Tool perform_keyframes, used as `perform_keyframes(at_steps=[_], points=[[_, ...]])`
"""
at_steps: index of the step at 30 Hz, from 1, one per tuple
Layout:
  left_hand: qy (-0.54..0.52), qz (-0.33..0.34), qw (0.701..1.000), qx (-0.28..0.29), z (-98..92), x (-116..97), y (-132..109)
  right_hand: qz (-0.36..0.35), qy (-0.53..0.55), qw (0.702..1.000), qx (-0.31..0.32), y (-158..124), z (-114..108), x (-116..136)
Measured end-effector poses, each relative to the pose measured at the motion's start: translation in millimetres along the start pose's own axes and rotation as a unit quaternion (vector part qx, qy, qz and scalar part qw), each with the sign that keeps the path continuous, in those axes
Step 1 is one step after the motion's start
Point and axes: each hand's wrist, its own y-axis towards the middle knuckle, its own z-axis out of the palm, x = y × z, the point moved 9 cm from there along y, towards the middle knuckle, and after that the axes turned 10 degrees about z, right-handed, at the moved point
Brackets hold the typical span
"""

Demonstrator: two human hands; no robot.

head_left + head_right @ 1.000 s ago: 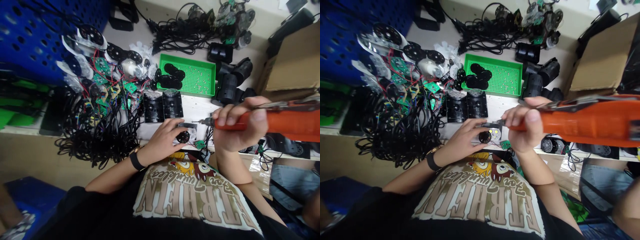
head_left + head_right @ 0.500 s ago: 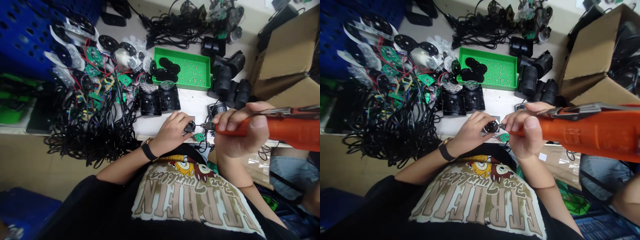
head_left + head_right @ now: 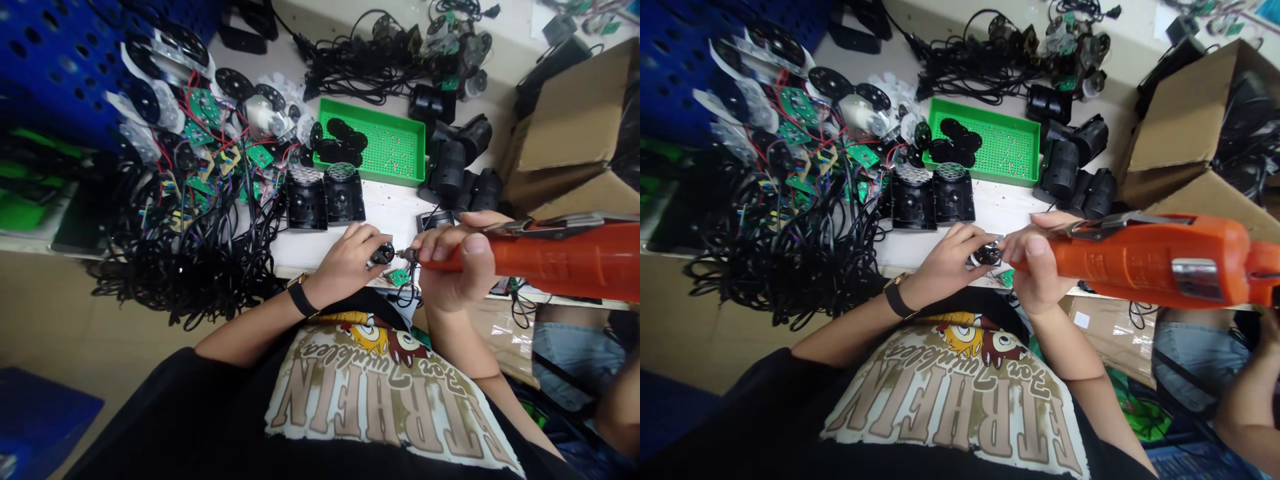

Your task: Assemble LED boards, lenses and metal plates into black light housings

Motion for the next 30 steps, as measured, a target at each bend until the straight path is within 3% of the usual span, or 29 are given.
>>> perform_keyframes(at_steps=[14,30], points=[[-0.003,-0.002,1.0,0.015,4.5,0,0,-0.01,-0.023,1.0,-0.01,-2,-1,-7],[-0.033,0.003,0.999,0.012,2.8,2,-1,-0.024,-0.032,0.999,0.035,-8,14,-4]])
